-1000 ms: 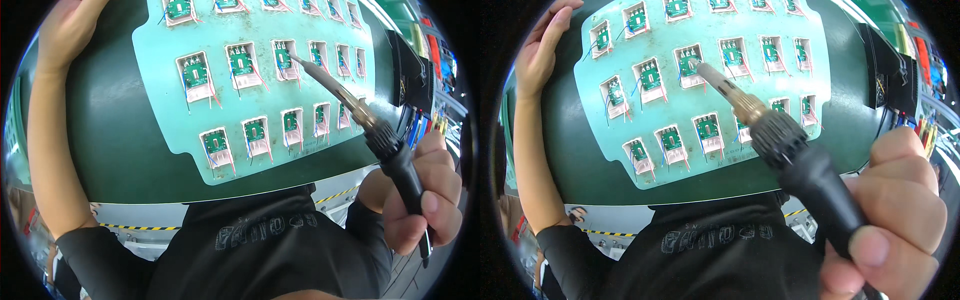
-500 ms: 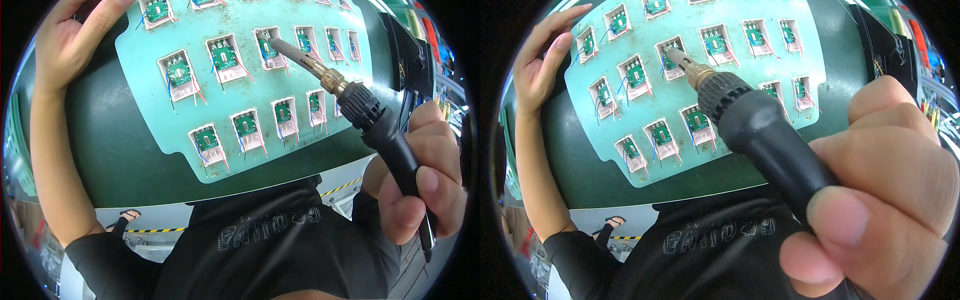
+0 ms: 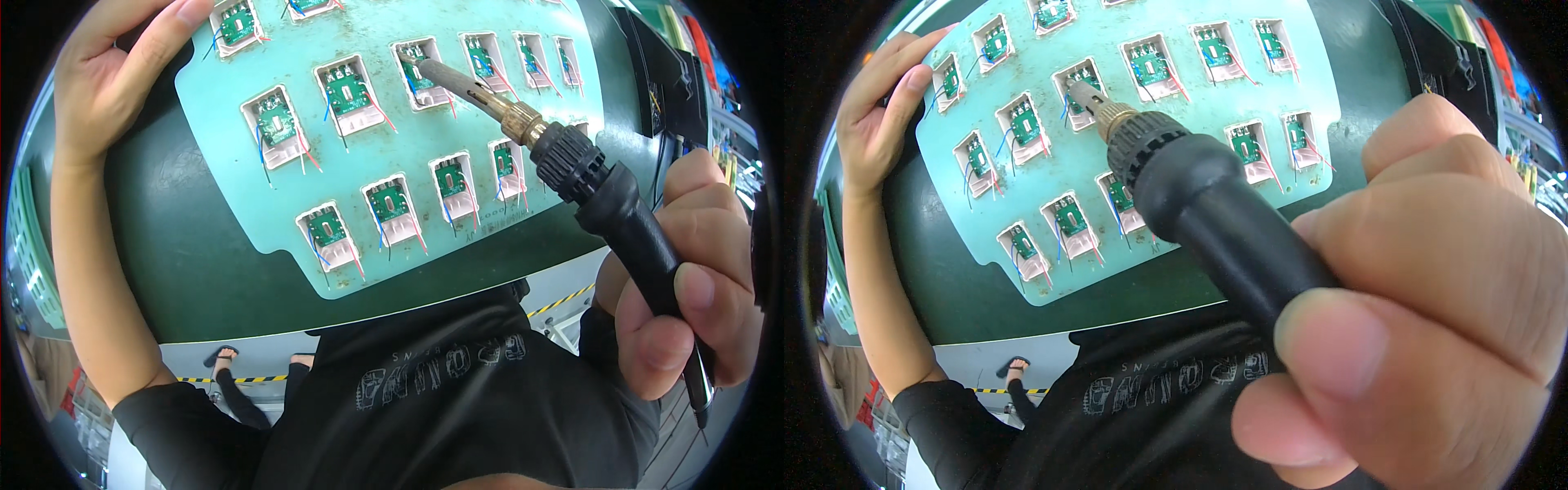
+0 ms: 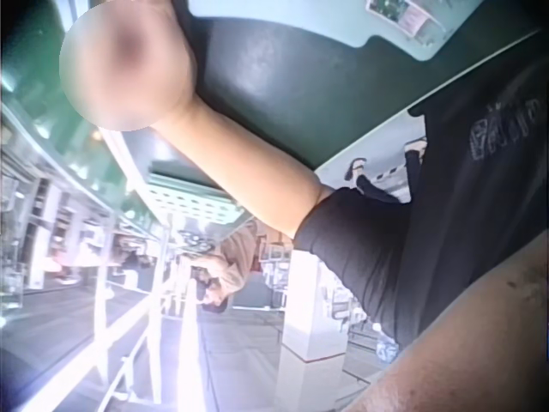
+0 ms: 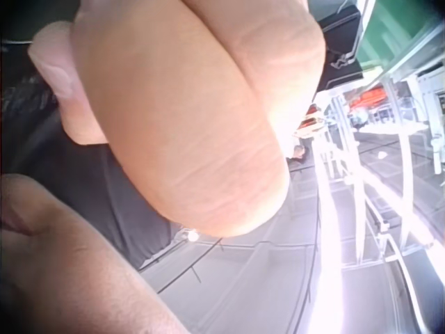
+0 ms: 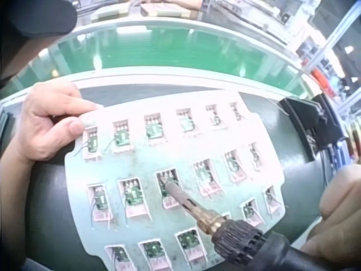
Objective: Soldering small electronic components onto PCBs in an assembly line environment.
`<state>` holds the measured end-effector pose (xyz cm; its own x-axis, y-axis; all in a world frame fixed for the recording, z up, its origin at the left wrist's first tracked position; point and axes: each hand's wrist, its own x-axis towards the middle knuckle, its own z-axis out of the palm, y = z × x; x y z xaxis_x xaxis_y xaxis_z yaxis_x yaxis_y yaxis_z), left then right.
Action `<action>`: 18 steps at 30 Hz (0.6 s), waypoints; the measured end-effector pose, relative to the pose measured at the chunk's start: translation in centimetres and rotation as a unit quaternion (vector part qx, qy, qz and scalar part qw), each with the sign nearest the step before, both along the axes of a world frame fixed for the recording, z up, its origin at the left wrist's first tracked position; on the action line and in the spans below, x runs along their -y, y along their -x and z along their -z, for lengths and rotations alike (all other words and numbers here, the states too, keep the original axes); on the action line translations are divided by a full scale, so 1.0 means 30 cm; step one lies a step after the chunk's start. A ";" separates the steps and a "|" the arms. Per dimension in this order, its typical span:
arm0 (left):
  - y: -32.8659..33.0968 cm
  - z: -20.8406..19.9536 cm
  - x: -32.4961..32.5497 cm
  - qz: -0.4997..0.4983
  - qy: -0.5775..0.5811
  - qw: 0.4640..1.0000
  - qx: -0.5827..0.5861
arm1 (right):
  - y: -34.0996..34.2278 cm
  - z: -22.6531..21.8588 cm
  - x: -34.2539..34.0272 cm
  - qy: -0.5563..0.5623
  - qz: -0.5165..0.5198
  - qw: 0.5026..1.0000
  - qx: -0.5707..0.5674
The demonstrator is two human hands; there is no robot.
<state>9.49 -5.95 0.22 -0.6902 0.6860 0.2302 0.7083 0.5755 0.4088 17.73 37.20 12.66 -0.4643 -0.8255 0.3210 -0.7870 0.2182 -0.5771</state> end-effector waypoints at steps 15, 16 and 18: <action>0.005 -0.024 -0.021 -0.012 0.014 1.000 0.005 | -0.020 -0.107 -0.309 -0.017 -0.028 0.997 0.068; 0.010 -0.012 -0.021 -0.014 0.016 1.000 0.009 | 0.045 -0.013 -0.059 -0.018 -0.029 0.997 0.075; 0.008 -0.001 -0.010 -0.015 0.013 1.000 0.009 | 0.096 0.047 0.156 -0.025 -0.033 0.996 0.083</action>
